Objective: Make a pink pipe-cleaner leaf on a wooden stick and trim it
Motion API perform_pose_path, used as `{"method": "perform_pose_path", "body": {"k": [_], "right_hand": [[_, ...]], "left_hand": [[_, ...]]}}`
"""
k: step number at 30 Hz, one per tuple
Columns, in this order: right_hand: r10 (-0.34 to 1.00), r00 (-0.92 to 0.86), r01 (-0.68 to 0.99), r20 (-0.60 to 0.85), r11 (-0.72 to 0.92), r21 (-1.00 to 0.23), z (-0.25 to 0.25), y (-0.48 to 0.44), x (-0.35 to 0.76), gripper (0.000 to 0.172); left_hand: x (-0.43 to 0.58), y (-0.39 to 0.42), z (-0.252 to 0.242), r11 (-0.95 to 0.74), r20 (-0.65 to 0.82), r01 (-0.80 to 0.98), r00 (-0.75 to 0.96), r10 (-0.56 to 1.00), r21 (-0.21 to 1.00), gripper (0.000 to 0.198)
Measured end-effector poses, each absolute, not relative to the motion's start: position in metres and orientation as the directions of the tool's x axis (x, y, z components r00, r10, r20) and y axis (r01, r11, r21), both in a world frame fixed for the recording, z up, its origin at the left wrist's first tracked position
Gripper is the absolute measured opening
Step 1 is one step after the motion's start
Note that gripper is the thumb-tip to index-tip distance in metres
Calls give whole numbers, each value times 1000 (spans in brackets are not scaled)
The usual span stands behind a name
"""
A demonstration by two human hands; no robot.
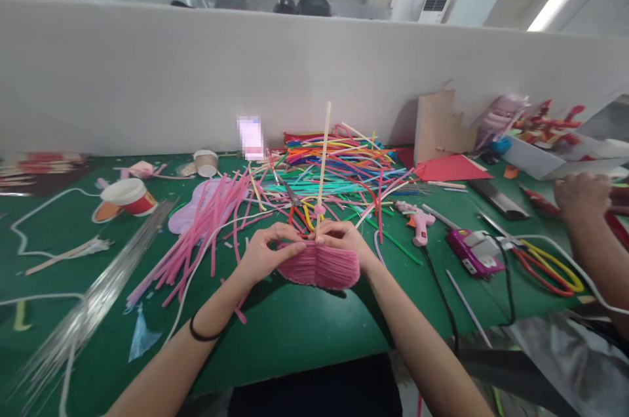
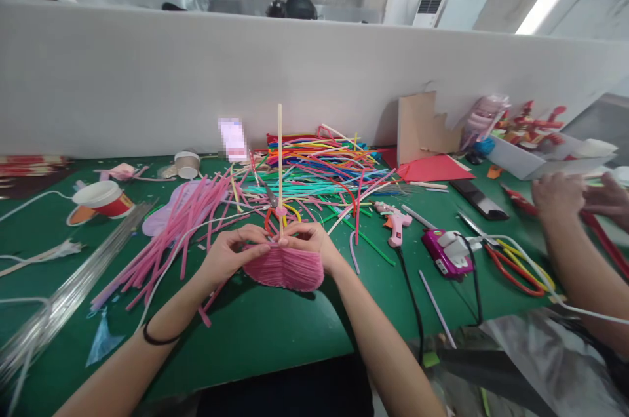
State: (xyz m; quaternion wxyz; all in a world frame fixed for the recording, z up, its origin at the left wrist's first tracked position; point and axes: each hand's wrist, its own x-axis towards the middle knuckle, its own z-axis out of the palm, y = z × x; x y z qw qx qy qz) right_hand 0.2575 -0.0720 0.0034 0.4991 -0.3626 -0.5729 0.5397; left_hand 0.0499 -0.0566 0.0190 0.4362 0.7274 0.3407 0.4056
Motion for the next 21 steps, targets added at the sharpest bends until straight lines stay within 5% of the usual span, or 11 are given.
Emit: {"method": "perform_pose_path", "body": {"k": [7, 21], "right_hand": [[928, -268, -66, 259, 250, -966, 11, -72, 260, 17], [905, -375, -4, 200, 214, -977, 7, -71, 264, 21]], "left_hand": [[49, -61, 22, -589, 506, 168, 362, 783, 791, 3], [46, -61, 28, -553, 444, 164, 432, 785, 817, 5]]}}
